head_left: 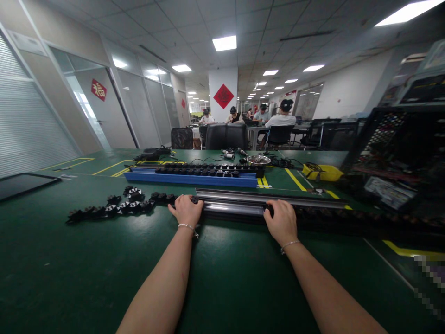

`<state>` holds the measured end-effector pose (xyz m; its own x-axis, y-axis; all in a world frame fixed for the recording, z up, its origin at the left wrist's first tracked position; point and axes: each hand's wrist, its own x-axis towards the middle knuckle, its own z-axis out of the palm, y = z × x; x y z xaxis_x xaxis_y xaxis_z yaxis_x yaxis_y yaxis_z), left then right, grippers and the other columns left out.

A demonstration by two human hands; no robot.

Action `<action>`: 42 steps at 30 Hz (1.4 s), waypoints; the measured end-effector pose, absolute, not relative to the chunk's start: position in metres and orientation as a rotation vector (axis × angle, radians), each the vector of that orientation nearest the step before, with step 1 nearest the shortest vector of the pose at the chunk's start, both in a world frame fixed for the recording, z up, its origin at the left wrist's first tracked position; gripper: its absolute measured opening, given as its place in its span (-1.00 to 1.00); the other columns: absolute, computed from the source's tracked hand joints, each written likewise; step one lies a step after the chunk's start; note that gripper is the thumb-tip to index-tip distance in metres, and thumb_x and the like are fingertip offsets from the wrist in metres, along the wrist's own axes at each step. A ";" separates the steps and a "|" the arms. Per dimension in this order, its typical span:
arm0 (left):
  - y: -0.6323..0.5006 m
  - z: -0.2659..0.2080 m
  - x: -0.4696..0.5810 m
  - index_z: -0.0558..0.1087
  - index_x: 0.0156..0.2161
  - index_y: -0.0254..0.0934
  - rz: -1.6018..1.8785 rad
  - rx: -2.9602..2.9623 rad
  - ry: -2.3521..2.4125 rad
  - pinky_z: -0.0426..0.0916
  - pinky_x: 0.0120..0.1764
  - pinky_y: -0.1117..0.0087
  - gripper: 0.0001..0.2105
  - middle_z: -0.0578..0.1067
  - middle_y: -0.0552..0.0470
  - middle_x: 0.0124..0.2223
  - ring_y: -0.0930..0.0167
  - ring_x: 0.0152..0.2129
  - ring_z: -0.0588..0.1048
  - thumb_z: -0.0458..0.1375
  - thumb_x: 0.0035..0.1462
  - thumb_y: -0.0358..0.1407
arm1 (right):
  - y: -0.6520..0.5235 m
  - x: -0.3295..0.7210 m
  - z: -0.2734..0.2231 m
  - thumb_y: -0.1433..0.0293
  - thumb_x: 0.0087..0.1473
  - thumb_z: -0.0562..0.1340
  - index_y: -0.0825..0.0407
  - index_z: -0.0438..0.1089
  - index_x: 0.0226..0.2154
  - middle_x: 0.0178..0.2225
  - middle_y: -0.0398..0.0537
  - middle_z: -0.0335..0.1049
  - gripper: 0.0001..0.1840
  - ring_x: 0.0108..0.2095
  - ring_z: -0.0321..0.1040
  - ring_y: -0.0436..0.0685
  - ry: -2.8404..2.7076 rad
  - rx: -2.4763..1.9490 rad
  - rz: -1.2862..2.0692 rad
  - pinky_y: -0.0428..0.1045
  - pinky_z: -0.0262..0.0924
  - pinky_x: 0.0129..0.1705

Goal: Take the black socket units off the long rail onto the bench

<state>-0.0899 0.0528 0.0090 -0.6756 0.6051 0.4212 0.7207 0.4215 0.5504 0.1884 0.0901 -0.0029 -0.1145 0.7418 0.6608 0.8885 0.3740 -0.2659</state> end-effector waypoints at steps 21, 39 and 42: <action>0.056 0.001 -0.100 0.42 -0.22 -0.24 -1.160 -1.044 -2.500 -0.02 0.13 0.08 -0.73 0.47 -0.10 -0.06 0.21 0.00 0.30 0.12 -0.08 -0.21 | 0.092 0.189 -0.005 0.38 0.02 0.08 0.09 0.39 -0.25 -0.24 0.06 0.42 -0.75 -0.07 0.17 0.23 -1.886 -1.375 -0.289 0.11 0.05 0.03; 0.056 0.000 -0.108 0.41 -0.20 -0.29 -1.150 -1.011 -2.483 0.14 0.03 0.18 -0.72 0.48 -0.14 -0.11 0.18 -0.03 0.32 0.12 -0.07 -0.25 | 0.093 0.190 -0.007 0.38 0.01 0.07 0.07 0.38 -0.26 -0.25 0.07 0.42 -0.74 -0.08 0.17 0.23 -1.873 -1.347 -0.281 0.13 0.04 0.01; 0.056 0.000 -0.109 0.41 -0.20 -0.28 -1.177 -1.001 -2.479 0.14 0.03 0.17 -0.73 0.48 -0.13 -0.09 0.18 -0.02 0.32 0.12 -0.07 -0.26 | 0.093 0.190 -0.008 0.38 0.00 0.06 0.06 0.38 -0.26 -0.26 0.06 0.42 -0.74 -0.08 0.17 0.23 -1.864 -1.337 -0.278 0.13 0.03 0.01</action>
